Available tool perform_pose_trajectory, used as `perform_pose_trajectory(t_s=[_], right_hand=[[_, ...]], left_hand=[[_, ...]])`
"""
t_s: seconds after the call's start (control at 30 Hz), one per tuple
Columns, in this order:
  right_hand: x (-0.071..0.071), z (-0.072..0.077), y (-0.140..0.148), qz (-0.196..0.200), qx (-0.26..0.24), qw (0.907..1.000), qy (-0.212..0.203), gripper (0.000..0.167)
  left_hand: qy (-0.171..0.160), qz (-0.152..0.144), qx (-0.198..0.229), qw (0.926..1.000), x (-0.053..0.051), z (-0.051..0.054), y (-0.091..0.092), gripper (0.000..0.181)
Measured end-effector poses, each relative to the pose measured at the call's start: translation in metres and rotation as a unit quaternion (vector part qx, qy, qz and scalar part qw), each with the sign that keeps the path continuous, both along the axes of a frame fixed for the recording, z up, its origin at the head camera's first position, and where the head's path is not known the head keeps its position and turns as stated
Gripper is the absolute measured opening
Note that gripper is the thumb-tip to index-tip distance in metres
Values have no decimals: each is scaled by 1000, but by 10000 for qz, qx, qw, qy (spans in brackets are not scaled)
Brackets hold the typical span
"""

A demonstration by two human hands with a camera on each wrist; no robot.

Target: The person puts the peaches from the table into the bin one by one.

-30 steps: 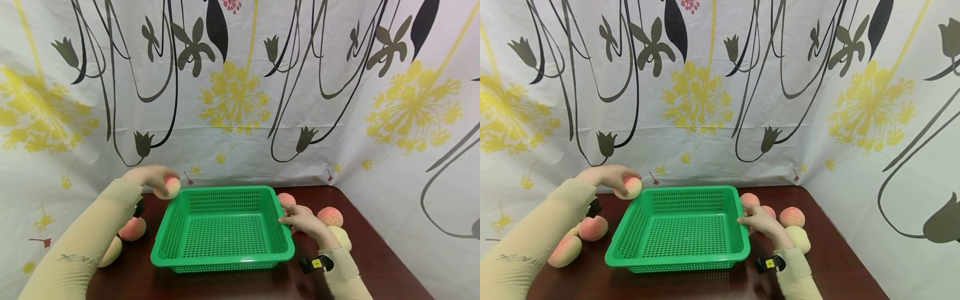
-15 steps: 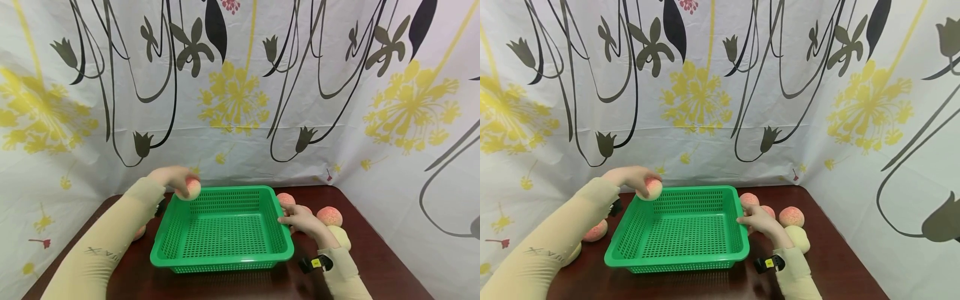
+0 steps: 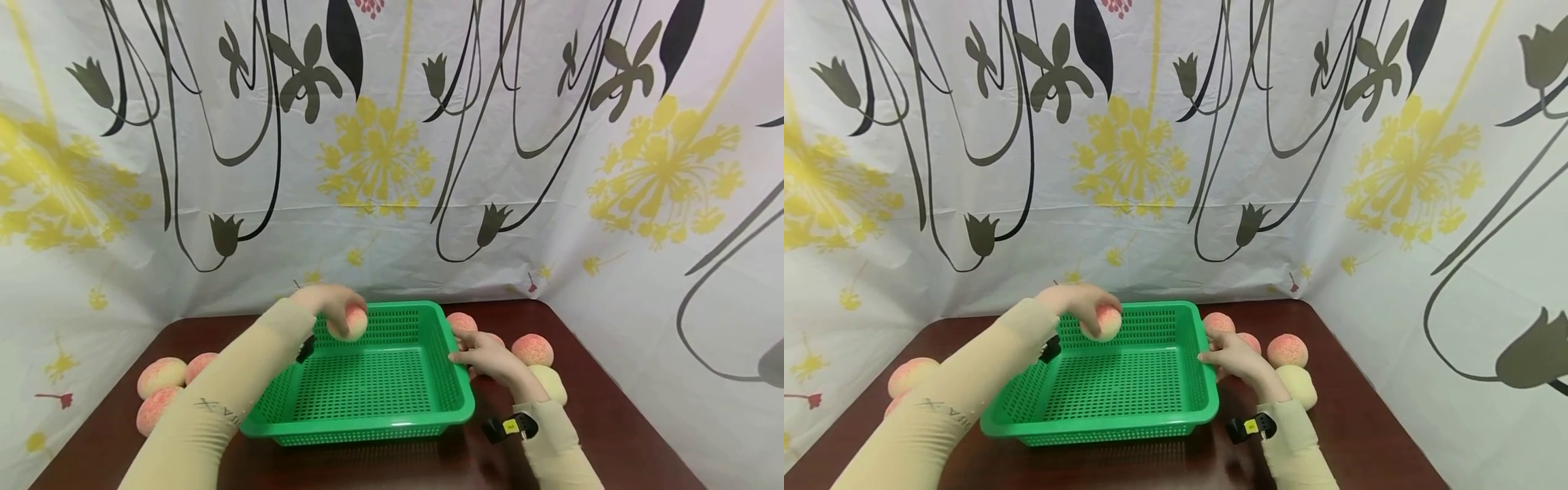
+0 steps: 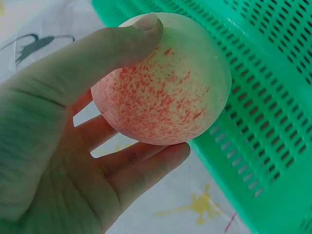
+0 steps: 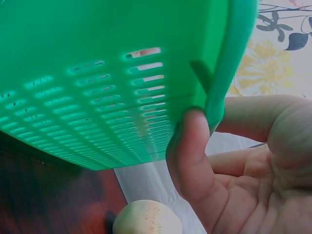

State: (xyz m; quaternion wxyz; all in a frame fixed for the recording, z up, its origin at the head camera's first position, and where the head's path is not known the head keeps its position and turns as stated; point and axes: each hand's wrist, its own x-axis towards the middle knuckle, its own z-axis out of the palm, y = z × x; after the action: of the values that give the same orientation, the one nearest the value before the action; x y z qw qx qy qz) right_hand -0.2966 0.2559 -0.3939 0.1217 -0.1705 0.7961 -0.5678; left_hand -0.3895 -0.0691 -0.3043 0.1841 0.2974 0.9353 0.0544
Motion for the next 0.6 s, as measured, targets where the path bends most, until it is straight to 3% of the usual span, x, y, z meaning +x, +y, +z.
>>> perform_pose_trajectory(t_s=[0.43, 0.6], right_hand=[[0, 0, 2, 26, -89, 9999, -57, 67], [0, 1, 0, 115, -170, 9998, -70, 64]], left_hand=[[-88, -516, -2, 9986, -1, -33, 42, 53], [-36, -728, 38, 9973, -3, -40, 53, 51]])
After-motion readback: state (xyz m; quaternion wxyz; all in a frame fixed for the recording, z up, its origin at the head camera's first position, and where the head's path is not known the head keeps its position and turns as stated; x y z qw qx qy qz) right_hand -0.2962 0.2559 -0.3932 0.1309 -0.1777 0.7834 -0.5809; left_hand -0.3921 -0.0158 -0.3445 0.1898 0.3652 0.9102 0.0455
